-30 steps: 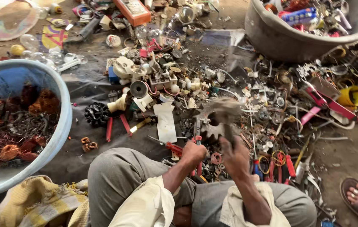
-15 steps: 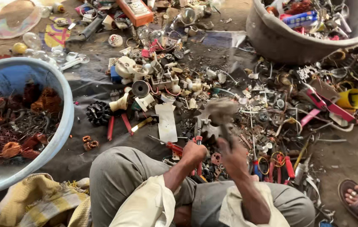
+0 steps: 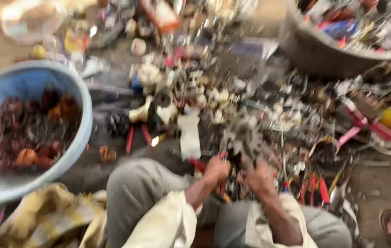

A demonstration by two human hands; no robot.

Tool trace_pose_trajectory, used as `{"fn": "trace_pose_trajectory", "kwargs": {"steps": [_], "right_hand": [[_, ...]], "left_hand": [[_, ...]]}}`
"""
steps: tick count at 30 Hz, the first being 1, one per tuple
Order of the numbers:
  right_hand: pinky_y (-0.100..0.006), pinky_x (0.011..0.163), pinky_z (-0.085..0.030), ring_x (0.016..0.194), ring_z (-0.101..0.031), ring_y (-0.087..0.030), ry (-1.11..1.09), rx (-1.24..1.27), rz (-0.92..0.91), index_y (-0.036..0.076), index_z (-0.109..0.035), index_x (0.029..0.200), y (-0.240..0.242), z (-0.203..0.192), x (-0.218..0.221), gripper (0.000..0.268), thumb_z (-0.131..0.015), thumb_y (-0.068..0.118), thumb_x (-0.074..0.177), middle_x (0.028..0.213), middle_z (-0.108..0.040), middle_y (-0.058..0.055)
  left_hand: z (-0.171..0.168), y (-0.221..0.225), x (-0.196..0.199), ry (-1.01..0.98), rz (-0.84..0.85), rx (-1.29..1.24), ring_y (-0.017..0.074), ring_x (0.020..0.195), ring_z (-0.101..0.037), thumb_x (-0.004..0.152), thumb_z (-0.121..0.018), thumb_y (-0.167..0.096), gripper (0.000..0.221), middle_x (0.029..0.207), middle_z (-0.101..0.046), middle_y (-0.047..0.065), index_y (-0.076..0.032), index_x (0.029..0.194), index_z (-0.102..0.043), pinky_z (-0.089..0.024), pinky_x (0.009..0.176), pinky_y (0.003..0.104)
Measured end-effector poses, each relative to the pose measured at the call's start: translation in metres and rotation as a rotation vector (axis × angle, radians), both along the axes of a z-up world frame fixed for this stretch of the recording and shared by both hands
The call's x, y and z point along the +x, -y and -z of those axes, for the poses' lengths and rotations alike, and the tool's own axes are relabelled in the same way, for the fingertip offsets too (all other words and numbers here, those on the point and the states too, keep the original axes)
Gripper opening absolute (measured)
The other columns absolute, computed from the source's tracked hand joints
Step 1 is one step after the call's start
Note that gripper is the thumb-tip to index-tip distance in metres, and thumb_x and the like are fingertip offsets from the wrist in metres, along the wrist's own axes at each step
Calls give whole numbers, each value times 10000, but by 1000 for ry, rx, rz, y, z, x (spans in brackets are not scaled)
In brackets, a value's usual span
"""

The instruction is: The person uses a hammer and pliers to disassemble a metal gear-like component, striking and pulling out smaller parts.

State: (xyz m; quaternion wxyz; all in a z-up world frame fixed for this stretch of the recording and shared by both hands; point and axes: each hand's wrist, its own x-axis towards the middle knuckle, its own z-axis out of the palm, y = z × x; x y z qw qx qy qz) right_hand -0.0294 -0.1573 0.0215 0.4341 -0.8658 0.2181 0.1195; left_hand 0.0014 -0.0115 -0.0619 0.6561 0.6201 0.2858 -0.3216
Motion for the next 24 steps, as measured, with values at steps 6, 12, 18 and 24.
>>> {"fn": "trace_pose_trajectory", "kwargs": {"steps": [6, 12, 18, 24], "right_hand": [[-258, 561, -533, 671, -596, -93, 946, 622, -51, 92, -591, 1216, 13, -51, -21, 227, -642, 273, 1089, 872, -630, -34], [-441, 610, -525, 723, -673, -269, 147, -217, -210, 44, -628, 1120, -1, -1, -8, 448, -537, 476, 1044, 866, -698, -155], [-508, 628, -535, 694, -661, -318, 235, -281, -217, 50, -691, 1165, -5, -16, -8, 487, -598, 487, 972, 824, -695, -174], [-492, 845, -536, 892, -637, -264, 739, 967, -186, 153, -651, 1245, 69, -106, -18, 384, -566, 460, 1031, 1033, -649, -147]], "left_hand": [[-27, -14, -9, 34, 142, 139, 286, 830, -704, 747, -630, -95, 611, 970, -731, 167, -176, 1352, -594, -549, 796, 401], [-28, -14, -7, -7, 188, 180, 333, 889, -727, 790, -603, -123, 557, 1030, -729, 198, -104, 1347, -599, -562, 817, 439], [-60, -26, -7, -69, 190, 94, 465, 922, -715, 830, -533, -105, 612, 1071, -719, 205, -237, 1428, -542, -557, 797, 563], [-24, -7, -7, 105, 175, 277, 376, 1043, -714, 788, -601, -154, 482, 1079, -728, 242, -39, 1254, -638, -555, 903, 437]]}}
